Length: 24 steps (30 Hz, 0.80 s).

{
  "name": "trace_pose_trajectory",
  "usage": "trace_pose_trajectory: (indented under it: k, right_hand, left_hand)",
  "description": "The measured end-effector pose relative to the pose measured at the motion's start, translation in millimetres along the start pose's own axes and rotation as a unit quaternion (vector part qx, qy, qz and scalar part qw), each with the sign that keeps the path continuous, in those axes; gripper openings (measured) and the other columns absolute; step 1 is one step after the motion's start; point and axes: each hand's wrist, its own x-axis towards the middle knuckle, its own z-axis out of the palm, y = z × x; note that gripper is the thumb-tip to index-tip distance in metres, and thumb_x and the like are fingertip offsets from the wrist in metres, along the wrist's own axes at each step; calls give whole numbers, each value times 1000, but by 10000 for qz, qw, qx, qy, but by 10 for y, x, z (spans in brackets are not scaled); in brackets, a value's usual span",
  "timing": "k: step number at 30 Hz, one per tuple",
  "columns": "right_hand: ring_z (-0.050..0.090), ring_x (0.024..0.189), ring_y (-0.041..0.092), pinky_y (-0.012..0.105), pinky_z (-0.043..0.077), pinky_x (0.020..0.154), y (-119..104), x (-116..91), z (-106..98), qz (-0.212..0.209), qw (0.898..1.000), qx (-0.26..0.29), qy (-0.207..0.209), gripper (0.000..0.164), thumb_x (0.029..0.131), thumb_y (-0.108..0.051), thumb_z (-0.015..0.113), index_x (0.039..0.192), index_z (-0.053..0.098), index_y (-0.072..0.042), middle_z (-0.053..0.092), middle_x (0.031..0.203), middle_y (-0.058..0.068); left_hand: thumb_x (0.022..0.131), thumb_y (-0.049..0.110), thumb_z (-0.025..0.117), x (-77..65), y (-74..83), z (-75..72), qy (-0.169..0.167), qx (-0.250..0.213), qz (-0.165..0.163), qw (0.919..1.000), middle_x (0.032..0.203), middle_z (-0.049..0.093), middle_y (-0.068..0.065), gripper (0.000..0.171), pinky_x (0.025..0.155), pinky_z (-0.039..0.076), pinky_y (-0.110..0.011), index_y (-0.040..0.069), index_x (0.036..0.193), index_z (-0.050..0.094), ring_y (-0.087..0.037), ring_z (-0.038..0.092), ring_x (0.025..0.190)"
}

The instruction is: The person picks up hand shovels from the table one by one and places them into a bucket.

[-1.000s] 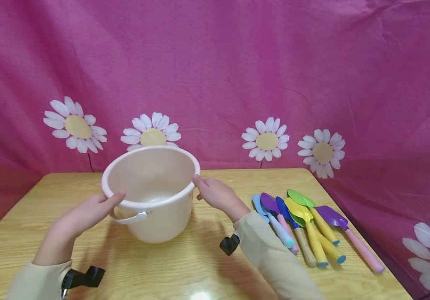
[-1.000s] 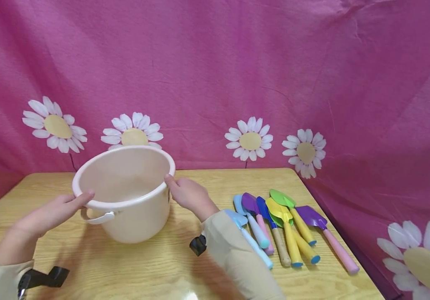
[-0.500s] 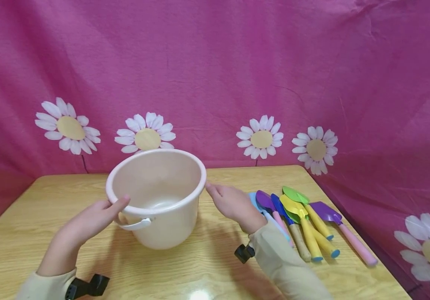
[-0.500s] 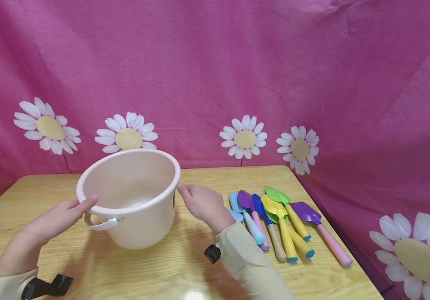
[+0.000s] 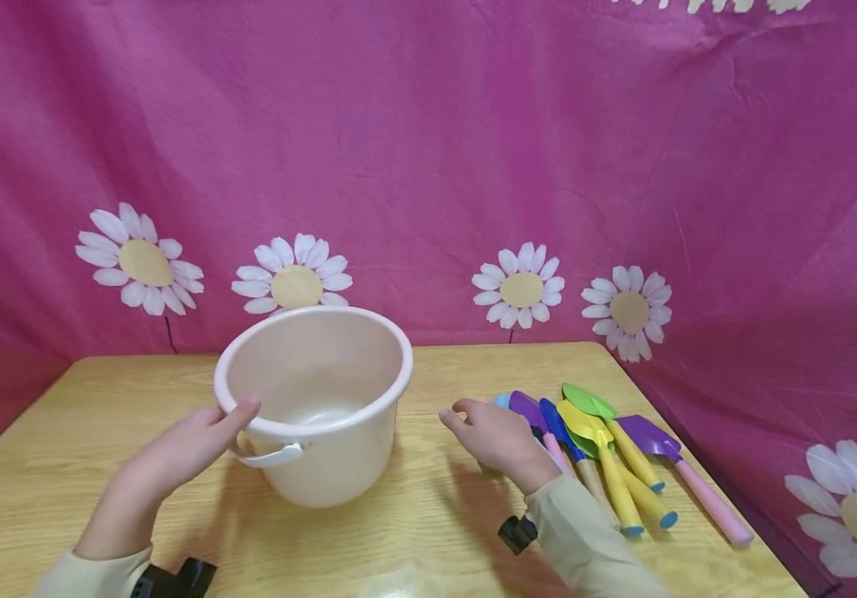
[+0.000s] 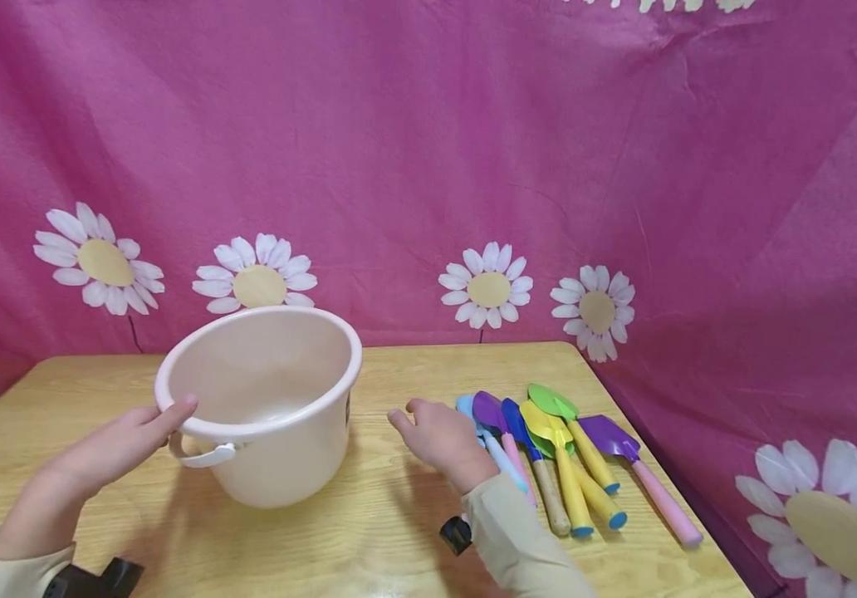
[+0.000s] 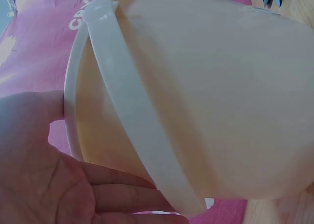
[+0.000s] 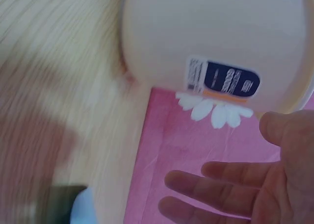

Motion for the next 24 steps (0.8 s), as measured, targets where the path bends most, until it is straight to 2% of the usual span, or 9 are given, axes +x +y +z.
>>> trace_pose_trajectory:
  k: [9, 15, 20, 24]
  right_hand:
    - [55, 101, 27, 47, 42, 80, 350, -19, -13, 480, 9987, -149, 76, 46, 90, -40, 45, 120, 54, -6, 58, 114, 9]
    - [56, 93, 26, 44, 44, 78, 595, -77, -12, 720, 9972, -193, 0, 47, 86, -35, 54, 118, 53, 0, 58, 110, 14]
    - [56, 91, 28, 46, 44, 78, 763, -127, -31, 1075, 9937, -275, -137, 51, 86, -34, 55, 121, 48, 3, 57, 109, 18]
    - [57, 85, 29, 45, 45, 73, 864, -172, -40, 1114, 9930, -376, -111, 50, 85, -33, 54, 116, 49, 5, 59, 99, 17]
  left_hand:
    - [96, 45, 27, 30, 29, 3, -22, 116, -69, 9999, 112, 53, -23, 63, 80, 38, -55, -9, 126, 40, -34, 52, 98]
    - [96, 46, 25, 35, 4, 13, -56, 127, -73, 9999, 115, 51, -25, 65, 80, 38, -57, -9, 128, 38, -36, 50, 102]
    - [95, 47, 25, 24, 2, 19, -67, 98, -90, 9999, 120, 48, -27, 66, 80, 37, -58, -9, 129, 37, -39, 47, 105]
    - [95, 47, 25, 12, 5, 16, -77, 123, -144, 9998, 120, 47, -28, 67, 80, 38, -57, -9, 130, 35, -38, 48, 103]
